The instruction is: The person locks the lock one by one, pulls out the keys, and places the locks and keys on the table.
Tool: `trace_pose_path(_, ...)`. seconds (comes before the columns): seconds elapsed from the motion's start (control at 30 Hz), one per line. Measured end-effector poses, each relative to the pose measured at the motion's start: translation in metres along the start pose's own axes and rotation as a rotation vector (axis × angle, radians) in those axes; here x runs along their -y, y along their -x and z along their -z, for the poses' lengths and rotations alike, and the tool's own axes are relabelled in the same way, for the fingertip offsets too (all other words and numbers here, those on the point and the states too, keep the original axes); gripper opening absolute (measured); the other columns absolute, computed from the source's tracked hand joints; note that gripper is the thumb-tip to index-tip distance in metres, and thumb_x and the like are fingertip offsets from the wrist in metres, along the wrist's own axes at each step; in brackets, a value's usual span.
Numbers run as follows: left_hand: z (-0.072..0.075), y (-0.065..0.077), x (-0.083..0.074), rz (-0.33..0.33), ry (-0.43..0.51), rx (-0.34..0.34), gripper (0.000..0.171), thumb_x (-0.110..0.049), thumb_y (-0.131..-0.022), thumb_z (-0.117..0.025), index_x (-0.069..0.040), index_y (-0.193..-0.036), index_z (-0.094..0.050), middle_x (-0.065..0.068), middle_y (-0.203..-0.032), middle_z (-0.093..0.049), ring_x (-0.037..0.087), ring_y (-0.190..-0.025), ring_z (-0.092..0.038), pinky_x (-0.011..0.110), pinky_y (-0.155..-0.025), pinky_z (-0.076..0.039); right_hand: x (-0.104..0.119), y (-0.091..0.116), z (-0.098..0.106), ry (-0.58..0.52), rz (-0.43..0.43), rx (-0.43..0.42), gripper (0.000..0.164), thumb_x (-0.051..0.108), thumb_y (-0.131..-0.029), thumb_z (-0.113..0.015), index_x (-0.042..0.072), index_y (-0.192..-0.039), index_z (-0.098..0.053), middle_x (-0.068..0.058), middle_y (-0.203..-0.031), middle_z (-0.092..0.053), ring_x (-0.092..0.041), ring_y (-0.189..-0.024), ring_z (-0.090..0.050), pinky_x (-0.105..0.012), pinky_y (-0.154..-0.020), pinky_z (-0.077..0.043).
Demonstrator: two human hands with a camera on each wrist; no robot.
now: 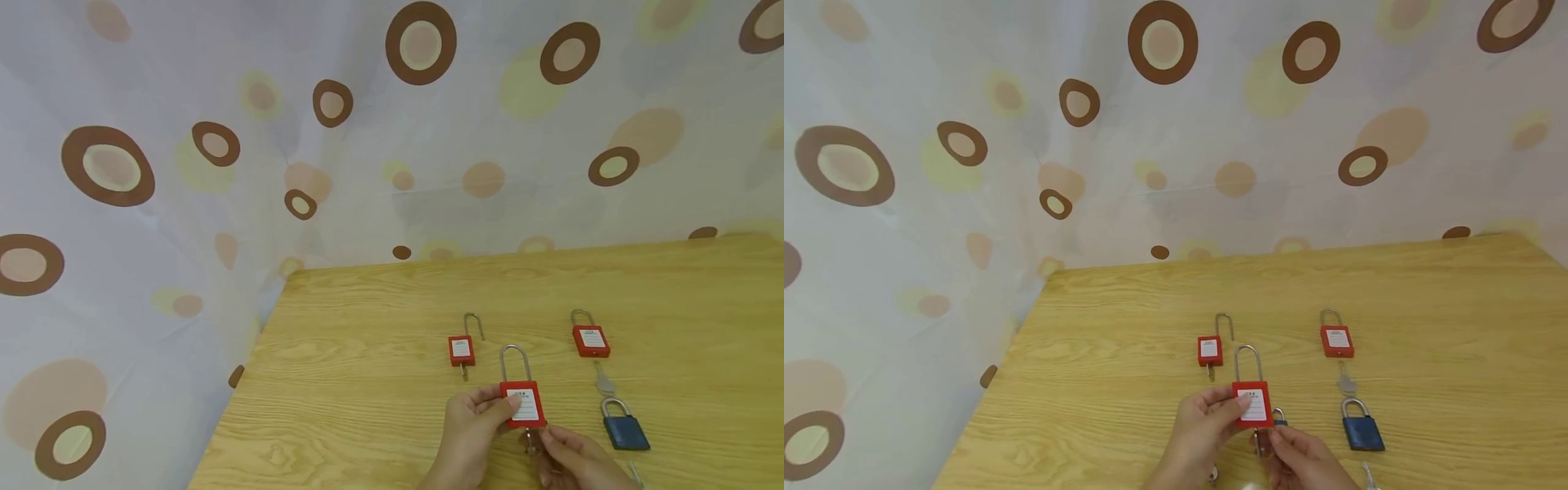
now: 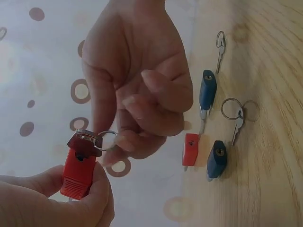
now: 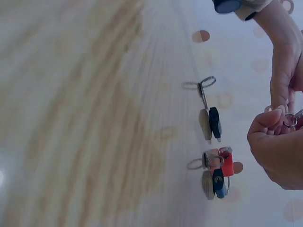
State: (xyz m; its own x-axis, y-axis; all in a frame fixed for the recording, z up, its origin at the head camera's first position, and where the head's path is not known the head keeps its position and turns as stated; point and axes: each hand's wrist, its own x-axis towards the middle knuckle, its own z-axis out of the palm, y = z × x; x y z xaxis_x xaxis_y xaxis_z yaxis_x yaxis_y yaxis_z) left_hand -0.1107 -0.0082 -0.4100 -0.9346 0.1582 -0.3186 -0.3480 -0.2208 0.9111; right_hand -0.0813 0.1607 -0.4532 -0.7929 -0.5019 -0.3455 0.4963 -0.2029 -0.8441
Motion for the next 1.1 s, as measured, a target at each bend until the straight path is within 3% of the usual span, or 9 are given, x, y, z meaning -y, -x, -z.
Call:
trace_pose_path(0.1,0.001,-0.001,-0.001,-0.004,-0.001,0.006,0.024,-0.004,-0.083,-0.066,0.007,-0.104,-0.061,0.011,-0.093,-0.07,0.01,-0.079,-0.063,0.024,-0.074,-0.054,-0.006,-0.001,-0.003,-0.025,-0.006,0.013,0.028,0.029,-0.098,-0.047,0.008,-0.114,-0.055,0.004,-0.095,-0.058,-0.009,-0.078,-0.052,-0.018,-0.071,-0.048)
trace_pose_path(0.2,0.001,-0.002,0.001,-0.002,-0.009,0.007,0.023,-0.004,-0.084,-0.065,0.006,-0.104,-0.061,0.01,-0.092,-0.07,0.009,-0.079,-0.064,0.024,-0.074,-0.055,-0.007,-0.002,-0.009,0.074,-0.012,-0.099,0.023,0.028,-0.096,-0.05,0.008,-0.107,-0.052,0.004,-0.089,-0.055,-0.011,-0.076,-0.05,-0.02,-0.067,-0.046)
trace_pose_path(0.47,-0.002,-0.001,0.001,0.03,-0.02,-0.039,0.02,-0.003,-0.081,-0.068,0.003,-0.098,-0.063,0.008,-0.086,-0.07,0.009,-0.074,-0.062,0.021,-0.068,-0.053,-0.011,-0.009,-0.033,0.304,-0.059,-0.606,0.017,0.02,-0.091,-0.058,0.003,-0.09,-0.054,0.001,-0.07,-0.05,-0.015,-0.063,-0.047,-0.024,-0.055,-0.041)
trace_pose_path(0.57,-0.003,-0.001,0.001,0.025,-0.018,-0.047,0.02,-0.004,-0.081,-0.068,0.004,-0.098,-0.063,0.009,-0.087,-0.07,0.009,-0.075,-0.063,0.022,-0.069,-0.054,-0.011,-0.009,-0.037,0.331,-0.058,-0.698,0.016,0.018,-0.089,-0.059,0.002,-0.087,-0.057,0.0,-0.066,-0.051,-0.015,-0.06,-0.048,-0.025,-0.053,-0.041)
trace_pose_path(0.73,-0.004,-0.002,0.001,0.027,-0.022,-0.059,0.02,-0.004,-0.081,-0.069,0.003,-0.098,-0.063,0.009,-0.087,-0.07,0.009,-0.075,-0.063,0.023,-0.07,-0.054,-0.009,-0.01,-0.039,0.361,-0.063,-0.745,0.017,0.019,-0.087,-0.061,0.002,-0.084,-0.06,0.001,-0.064,-0.052,-0.014,-0.06,-0.048,-0.025,-0.053,-0.042)
trace_pose_path(1.1,-0.004,0.0,0.003,0.019,-0.009,-0.071,0.02,-0.002,-0.078,-0.069,0.003,-0.097,-0.064,0.008,-0.084,-0.07,0.009,-0.073,-0.062,0.021,-0.067,-0.053,-0.008,-0.008,-0.041,0.372,-0.095,-0.741,0.02,0.023,-0.087,-0.063,0.003,-0.084,-0.061,0.003,-0.065,-0.053,-0.013,-0.062,-0.048,-0.023,-0.054,-0.041)
